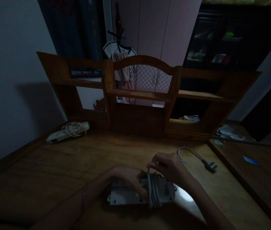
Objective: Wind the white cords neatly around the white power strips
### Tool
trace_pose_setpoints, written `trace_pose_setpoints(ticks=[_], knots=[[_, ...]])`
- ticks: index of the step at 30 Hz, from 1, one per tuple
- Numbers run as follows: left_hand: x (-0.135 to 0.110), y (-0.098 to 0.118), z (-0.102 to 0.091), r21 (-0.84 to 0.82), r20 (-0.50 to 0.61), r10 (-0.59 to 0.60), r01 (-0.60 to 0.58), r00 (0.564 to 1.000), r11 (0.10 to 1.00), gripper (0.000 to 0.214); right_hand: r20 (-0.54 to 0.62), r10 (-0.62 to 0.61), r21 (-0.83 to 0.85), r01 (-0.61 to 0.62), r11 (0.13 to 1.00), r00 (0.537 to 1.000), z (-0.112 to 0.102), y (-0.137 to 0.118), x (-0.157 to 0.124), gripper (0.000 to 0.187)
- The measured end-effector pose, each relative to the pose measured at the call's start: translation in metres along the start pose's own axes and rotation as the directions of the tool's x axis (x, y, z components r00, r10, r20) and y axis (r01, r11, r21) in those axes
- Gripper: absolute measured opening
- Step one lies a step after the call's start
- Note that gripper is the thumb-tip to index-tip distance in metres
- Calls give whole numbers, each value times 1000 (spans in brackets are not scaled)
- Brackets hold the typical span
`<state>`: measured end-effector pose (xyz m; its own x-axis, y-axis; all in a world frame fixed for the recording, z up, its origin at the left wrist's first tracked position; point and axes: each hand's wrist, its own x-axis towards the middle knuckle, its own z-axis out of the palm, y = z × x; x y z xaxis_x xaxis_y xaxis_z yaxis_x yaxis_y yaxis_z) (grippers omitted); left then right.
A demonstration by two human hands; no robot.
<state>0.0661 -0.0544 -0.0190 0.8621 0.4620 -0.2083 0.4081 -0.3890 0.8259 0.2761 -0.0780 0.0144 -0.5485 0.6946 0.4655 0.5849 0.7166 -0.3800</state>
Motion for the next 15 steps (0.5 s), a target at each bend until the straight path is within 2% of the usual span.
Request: trace_pose_setpoints(ticks=[3,11,15], knots=[[-2,7,-1,18,128,19,-22,992,1000,39,0,34,37,-34,999,999,1,2,2,27],[1,17,3,85,59,34,-39,998,996,42,25,62,19,-62,998,998,13,1,8,26],[-1,15,3,-75,103,198,-191,975,979,35,27,107,-26,-106,994,994,18,12,9,29]])
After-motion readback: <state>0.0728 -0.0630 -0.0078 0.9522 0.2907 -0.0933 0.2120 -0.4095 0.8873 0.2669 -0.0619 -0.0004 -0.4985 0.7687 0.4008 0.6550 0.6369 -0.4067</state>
